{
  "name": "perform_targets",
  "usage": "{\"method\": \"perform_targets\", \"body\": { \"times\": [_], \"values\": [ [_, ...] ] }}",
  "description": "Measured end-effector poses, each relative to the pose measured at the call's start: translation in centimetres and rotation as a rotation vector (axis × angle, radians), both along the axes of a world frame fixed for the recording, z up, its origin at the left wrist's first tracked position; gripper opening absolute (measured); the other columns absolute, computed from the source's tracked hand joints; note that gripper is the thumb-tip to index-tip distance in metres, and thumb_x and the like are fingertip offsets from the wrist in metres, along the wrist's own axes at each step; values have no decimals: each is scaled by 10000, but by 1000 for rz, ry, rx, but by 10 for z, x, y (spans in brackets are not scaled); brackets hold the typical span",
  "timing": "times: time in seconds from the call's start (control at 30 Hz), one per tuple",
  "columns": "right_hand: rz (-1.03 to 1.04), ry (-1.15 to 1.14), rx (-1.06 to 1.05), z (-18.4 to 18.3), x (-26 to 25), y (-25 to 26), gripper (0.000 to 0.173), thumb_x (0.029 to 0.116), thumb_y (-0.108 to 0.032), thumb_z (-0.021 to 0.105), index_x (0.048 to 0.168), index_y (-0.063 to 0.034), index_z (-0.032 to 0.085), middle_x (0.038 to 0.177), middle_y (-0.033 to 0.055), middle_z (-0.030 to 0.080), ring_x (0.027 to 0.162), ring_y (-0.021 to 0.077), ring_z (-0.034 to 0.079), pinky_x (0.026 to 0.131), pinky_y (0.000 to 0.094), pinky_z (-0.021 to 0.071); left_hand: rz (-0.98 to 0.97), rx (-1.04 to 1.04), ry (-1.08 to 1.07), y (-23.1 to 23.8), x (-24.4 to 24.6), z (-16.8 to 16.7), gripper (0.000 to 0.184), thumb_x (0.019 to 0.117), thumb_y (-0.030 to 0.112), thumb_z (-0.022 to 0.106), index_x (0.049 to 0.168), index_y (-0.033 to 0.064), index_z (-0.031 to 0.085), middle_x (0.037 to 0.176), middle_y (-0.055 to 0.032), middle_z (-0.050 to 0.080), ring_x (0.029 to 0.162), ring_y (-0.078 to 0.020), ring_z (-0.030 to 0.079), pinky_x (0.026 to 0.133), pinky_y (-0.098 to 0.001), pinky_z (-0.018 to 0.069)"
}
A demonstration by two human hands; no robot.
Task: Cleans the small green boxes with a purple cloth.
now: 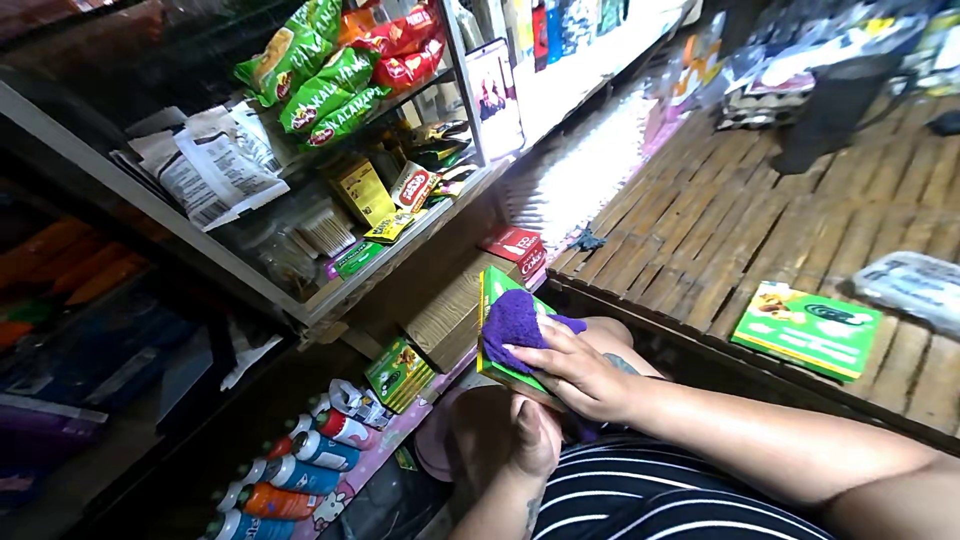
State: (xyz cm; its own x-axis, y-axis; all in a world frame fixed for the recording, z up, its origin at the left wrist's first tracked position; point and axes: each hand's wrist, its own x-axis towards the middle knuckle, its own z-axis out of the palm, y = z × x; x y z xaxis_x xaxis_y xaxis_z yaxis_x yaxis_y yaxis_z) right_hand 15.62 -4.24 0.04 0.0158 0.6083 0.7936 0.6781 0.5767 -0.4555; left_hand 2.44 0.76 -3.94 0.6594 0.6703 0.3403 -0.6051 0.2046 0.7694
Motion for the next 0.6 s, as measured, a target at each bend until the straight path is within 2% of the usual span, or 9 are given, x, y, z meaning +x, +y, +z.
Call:
{"method": "perform_targets", "body": {
  "times": [0.03,0.1,0.13,0.2,0.27,0.33,0.4,0.53,0.6],
  "values": [
    [13,-9,15,-4,-1,1,407,1032,-143,445,1390,-145,638,1452,180,570,1439,337,437,1217,492,299,7,1,16,0,0,1,1012,748,809,636,1408,71,429,1281,-3,644,1223,-82,590,1046,-330,490],
    [26,-41,60,-13,-1,5,367,1086,-257,436,1395,-195,623,1461,137,568,1456,293,419,1227,485,293,28,-17,30,0,1,6,1021,735,898,506,1358,89,506,1229,11,678,1197,-86,614,1018,-336,512],
    [32,-51,80,-15,-2,6,362,1087,-266,443,1396,-207,622,1461,131,568,1458,290,417,1228,489,293,32,-33,21,-1,1,9,1000,739,907,474,1340,110,533,1219,20,683,1198,-84,615,1016,-334,513],
    [41,-75,111,-16,-4,6,350,1079,-227,457,1383,-214,629,1449,128,576,1452,302,422,1217,509,304,36,-46,-14,-1,3,14,853,790,867,463,1297,190,571,1195,58,689,1181,-63,620,1000,-317,523],
    [46,-99,141,-15,-6,5,340,1060,-171,480,1349,-207,656,1415,132,602,1432,317,449,1204,525,329,43,-67,-15,-2,2,13,662,857,800,479,1162,246,674,1075,74,729,1063,-48,670,912,-294,561],
    [44,-112,160,-14,-9,4,335,1053,-163,486,1320,-211,681,1393,123,620,1422,318,462,1197,524,345,43,-91,1,-3,-1,12,551,960,697,429,1074,232,701,993,69,736,990,-44,688,860,-279,573],
    [40,-135,175,-18,-11,5,336,1059,-168,471,1327,-219,668,1400,113,610,1436,303,444,1205,514,330,43,-104,11,-4,-6,9,486,1030,581,364,1053,208,675,964,69,725,961,-41,686,849,-275,568],
    [30,-142,215,-27,-15,5,323,1054,-151,488,1314,-215,669,1388,106,611,1430,296,446,1199,517,337,44,-109,-7,-2,-10,11,393,1035,485,426,1019,201,698,939,59,729,929,-41,691,825,-260,568],
    [18,-142,228,-32,-18,5,311,1054,-158,494,1301,-217,673,1376,101,612,1425,290,447,1195,508,337,59,-104,-61,0,-9,13,344,990,514,535,1048,235,726,975,67,747,956,-33,697,850,-254,574]
  ]
}}
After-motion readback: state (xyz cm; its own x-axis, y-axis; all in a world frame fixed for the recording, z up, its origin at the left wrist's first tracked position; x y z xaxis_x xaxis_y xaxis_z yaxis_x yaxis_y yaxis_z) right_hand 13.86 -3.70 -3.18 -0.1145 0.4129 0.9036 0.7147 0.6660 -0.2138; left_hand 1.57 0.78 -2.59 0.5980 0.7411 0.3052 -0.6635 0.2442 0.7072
